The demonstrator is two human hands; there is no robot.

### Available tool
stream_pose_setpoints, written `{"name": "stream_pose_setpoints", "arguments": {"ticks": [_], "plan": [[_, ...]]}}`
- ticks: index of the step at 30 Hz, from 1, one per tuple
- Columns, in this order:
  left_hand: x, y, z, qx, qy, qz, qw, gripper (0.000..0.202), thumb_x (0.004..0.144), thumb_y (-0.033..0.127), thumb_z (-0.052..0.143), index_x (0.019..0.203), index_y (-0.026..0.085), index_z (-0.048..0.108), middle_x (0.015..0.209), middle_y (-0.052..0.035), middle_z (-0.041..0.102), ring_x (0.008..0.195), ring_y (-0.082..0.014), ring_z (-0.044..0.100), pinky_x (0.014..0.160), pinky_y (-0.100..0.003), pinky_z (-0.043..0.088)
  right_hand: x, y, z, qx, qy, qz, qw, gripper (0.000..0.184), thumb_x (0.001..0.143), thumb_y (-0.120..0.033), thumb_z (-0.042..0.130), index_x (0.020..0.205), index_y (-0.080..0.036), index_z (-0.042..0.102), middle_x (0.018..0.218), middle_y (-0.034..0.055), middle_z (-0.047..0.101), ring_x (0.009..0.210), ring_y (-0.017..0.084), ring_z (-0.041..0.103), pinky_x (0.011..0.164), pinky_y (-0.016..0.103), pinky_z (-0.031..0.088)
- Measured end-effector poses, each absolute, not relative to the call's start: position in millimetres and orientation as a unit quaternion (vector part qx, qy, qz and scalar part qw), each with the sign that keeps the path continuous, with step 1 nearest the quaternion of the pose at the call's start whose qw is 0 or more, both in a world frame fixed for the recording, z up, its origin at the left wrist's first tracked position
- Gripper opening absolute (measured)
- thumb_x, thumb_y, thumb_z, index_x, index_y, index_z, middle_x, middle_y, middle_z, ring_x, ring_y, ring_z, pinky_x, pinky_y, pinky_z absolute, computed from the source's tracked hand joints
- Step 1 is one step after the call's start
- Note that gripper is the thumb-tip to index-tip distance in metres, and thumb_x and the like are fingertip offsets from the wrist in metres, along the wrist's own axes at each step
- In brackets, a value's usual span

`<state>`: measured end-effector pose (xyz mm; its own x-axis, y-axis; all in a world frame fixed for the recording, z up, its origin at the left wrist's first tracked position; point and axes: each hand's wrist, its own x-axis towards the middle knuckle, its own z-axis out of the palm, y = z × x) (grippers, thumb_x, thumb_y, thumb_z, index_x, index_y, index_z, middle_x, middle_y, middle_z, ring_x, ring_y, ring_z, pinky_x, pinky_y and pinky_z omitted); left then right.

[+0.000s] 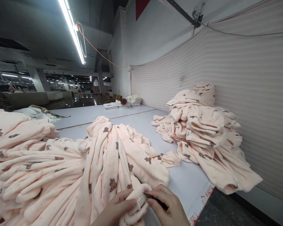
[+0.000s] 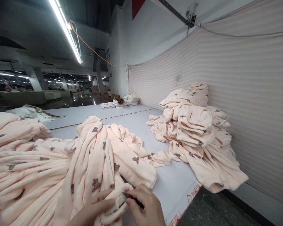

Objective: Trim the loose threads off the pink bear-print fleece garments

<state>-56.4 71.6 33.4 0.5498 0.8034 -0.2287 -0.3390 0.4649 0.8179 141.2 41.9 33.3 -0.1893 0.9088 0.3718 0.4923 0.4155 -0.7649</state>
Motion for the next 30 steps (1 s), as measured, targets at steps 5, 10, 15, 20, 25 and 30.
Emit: {"name": "stream_pose_setpoints", "arguments": {"ticks": [5,10,15,20,25,30], "plan": [[-56,75,22,0.416,0.282,0.345,0.793,0.044,0.065,0.035,0.078,0.100,0.011,0.070,0.070,-0.0039,0.064,0.061,-0.0104,0.054,0.056,-0.018,0.037,142,37,34,-0.496,-0.741,0.236,0.386,0.027,0.084,-0.026,0.059,0.109,-0.021,0.067,0.093,0.0071,0.065,0.086,0.019,0.066,0.074,0.023,0.051],[-57,77,19,0.416,0.288,0.334,0.796,0.047,0.063,0.037,0.078,0.102,0.012,0.069,0.068,-0.0026,0.060,0.056,-0.0099,0.051,0.053,-0.019,0.035,141,41,27,-0.467,-0.733,0.231,0.436,0.022,0.088,-0.025,0.054,0.103,-0.022,0.069,0.087,0.0054,0.066,0.081,0.017,0.066,0.072,0.022,0.050],[-56,75,25,0.417,0.305,0.326,0.791,0.043,0.064,0.038,0.078,0.098,0.013,0.070,0.066,-0.0010,0.059,0.055,-0.0099,0.051,0.054,-0.020,0.037,141,44,24,-0.457,-0.713,0.237,0.476,0.023,0.087,-0.028,0.054,0.105,-0.021,0.067,0.086,0.0053,0.065,0.081,0.017,0.065,0.072,0.023,0.051],[-49,75,25,0.401,0.305,0.347,0.791,0.042,0.059,0.037,0.080,0.093,0.015,0.070,0.064,0.0005,0.058,0.065,-0.0141,0.054,0.066,-0.024,0.042,141,36,32,-0.504,-0.763,0.167,0.369,0.027,0.084,-0.025,0.058,0.110,-0.023,0.066,0.089,0.0042,0.065,0.078,0.017,0.067,0.066,0.021,0.051],[-44,75,31,0.430,0.323,0.334,0.774,0.032,0.062,0.035,0.074,0.084,0.014,0.066,0.063,0.0020,0.054,0.056,-0.0099,0.046,0.055,-0.021,0.036,140,42,24,-0.494,-0.734,0.168,0.435,0.022,0.088,-0.026,0.052,0.105,-0.025,0.066,0.089,0.0033,0.067,0.082,0.017,0.066,0.071,0.021,0.051],[-44,65,37,0.661,0.442,0.282,0.537,0.009,0.070,0.022,0.053,0.075,0.018,0.060,0.062,0.0028,0.053,0.061,-0.0142,0.049,0.058,-0.024,0.035,138,51,14,-0.543,-0.648,0.225,0.485,0.021,0.082,-0.031,0.058,0.099,-0.021,0.061,0.082,0.0021,0.066,0.073,0.017,0.064,0.066,0.022,0.050]]}}
